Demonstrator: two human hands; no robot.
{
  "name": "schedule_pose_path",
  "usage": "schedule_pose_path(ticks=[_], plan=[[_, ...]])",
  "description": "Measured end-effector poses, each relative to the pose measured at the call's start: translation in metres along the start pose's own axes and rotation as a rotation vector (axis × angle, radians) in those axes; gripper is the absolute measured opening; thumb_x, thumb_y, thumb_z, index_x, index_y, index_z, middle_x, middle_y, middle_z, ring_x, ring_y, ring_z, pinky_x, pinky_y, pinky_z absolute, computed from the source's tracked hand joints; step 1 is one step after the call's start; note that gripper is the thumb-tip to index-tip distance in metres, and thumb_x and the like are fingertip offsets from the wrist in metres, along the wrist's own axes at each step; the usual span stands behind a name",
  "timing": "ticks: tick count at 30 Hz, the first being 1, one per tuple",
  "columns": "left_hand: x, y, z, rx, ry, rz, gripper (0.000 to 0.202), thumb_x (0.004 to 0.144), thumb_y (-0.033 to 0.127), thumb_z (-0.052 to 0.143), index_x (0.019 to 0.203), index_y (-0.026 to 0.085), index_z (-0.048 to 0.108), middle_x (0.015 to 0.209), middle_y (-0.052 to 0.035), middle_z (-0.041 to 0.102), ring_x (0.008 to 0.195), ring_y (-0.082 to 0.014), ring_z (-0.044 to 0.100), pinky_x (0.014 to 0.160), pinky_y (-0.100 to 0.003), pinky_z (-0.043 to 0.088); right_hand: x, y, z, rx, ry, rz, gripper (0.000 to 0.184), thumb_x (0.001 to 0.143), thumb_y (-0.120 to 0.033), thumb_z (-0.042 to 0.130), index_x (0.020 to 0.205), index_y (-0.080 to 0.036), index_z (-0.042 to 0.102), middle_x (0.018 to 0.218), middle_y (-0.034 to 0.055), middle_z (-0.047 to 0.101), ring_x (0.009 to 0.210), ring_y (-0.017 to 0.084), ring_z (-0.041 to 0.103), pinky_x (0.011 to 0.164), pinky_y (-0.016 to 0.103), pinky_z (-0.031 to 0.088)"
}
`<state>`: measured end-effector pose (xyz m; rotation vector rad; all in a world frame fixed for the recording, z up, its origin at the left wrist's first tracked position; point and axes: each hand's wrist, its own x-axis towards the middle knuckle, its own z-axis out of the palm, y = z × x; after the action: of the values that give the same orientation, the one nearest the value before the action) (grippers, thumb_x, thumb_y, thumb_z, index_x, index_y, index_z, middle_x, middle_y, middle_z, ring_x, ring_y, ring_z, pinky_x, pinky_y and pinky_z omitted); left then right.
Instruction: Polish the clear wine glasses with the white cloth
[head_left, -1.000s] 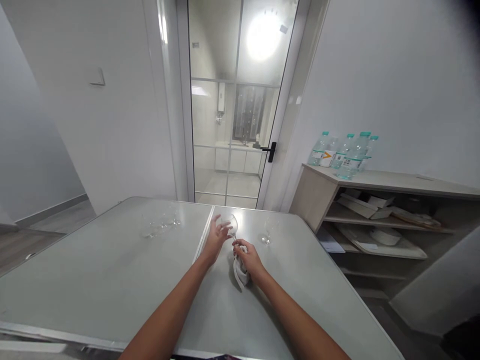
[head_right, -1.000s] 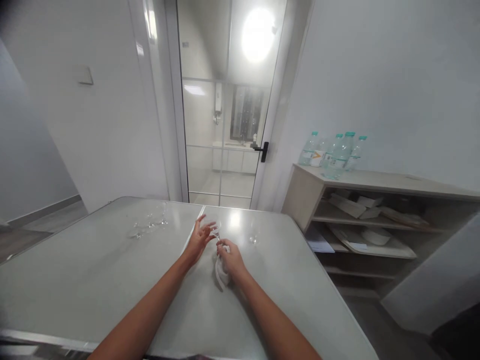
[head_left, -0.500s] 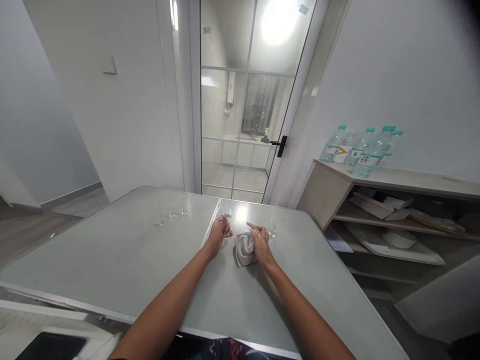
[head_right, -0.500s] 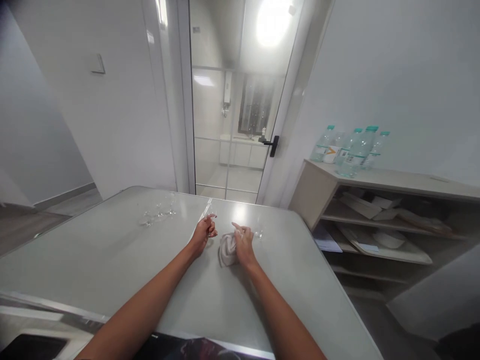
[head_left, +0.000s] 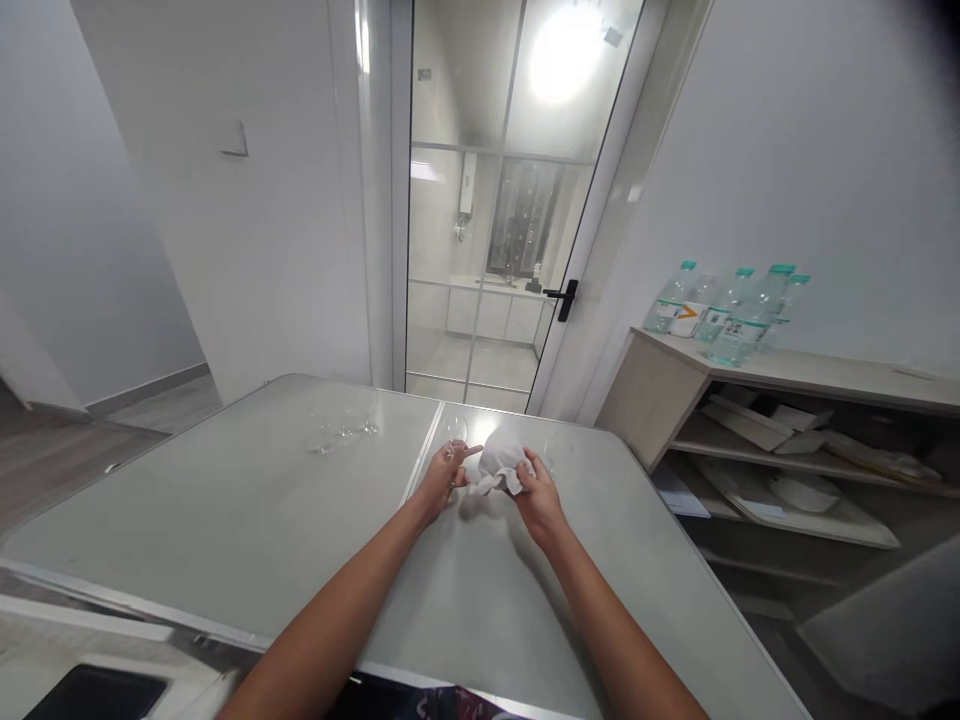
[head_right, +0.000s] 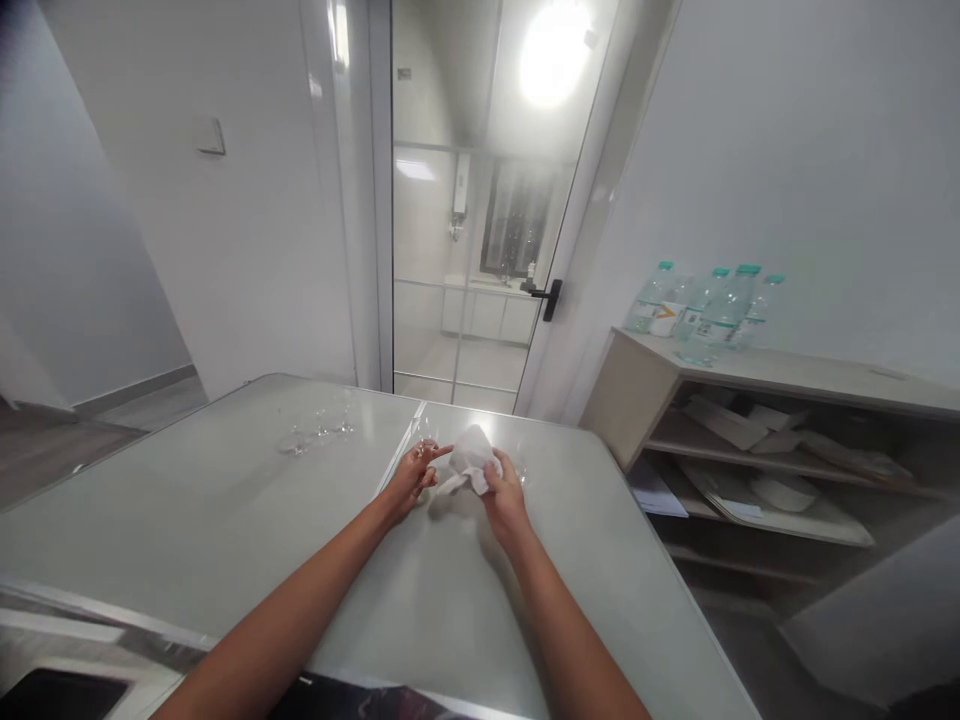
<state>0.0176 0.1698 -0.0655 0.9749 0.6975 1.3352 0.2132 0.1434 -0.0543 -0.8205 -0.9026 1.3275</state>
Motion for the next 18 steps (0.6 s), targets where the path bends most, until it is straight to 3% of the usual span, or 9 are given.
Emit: schedule_pose_path(ticks=[3, 6, 11, 15, 18], plan=[[0.000, -0.004, 0.002, 0.061, -0.016, -0.022, 0.058, 0.071, 0.059, 0.083, 0.102, 0.020, 0.054, 0.073, 0.0044, 0.066, 0.038, -0.0009, 0.033, 0.052, -0.022, 0.045, -0.001, -0.006, 0.001, 0.035, -0.068, 0.022, 0.061, 0.064, -0.031, 0.083, 0.121, -0.025, 0.061, 0.100, 0.0021, 0.071, 0.082, 0.019, 0.066, 0.073, 0.030, 0.053], [0.001, -0.006, 0.005, 0.109, -0.035, -0.014, 0.056, 0.068, 0.057, 0.085, 0.098, 0.020, 0.054, 0.052, 0.0126, 0.046, 0.035, -0.0029, 0.032, 0.046, -0.019, 0.036, -0.004, -0.009, 0.005, 0.041, -0.088, 0.058, 0.043, 0.065, -0.028, 0.080, 0.105, -0.023, 0.064, 0.094, 0.0020, 0.072, 0.079, 0.019, 0.066, 0.071, 0.029, 0.052], [0.003, -0.007, 0.005, 0.203, -0.013, 0.054, 0.052, 0.069, 0.057, 0.083, 0.093, 0.020, 0.053, 0.058, 0.0095, 0.051, 0.034, -0.0046, 0.038, 0.039, -0.020, 0.023, -0.008, -0.011, 0.009, 0.080, -0.101, 0.098, 0.031, 0.065, -0.025, 0.077, 0.092, -0.022, 0.062, 0.090, 0.0022, 0.072, 0.077, 0.019, 0.066, 0.067, 0.028, 0.051], [0.003, 0.000, -0.001, 0.397, 0.161, 0.161, 0.046, 0.074, 0.054, 0.079, 0.099, 0.021, 0.057, 0.069, 0.0057, 0.057, 0.040, -0.0076, 0.045, 0.043, -0.021, 0.030, -0.004, -0.010, 0.007, 0.053, 0.075, 0.041, 0.032, 0.063, -0.026, 0.075, 0.089, -0.023, 0.056, 0.079, -0.0016, 0.068, 0.069, 0.018, 0.064, 0.062, 0.027, 0.049], [-0.001, 0.010, -0.004, 0.610, 0.155, 0.274, 0.038, 0.077, 0.049, 0.077, 0.101, 0.022, 0.065, 0.086, 0.0003, 0.062, 0.052, -0.0093, 0.049, 0.052, -0.023, 0.039, -0.002, -0.012, 0.002, -0.010, 0.172, -0.049, 0.035, 0.068, -0.033, 0.073, 0.094, -0.025, 0.051, 0.080, -0.0034, 0.066, 0.071, 0.018, 0.063, 0.062, 0.026, 0.048]])
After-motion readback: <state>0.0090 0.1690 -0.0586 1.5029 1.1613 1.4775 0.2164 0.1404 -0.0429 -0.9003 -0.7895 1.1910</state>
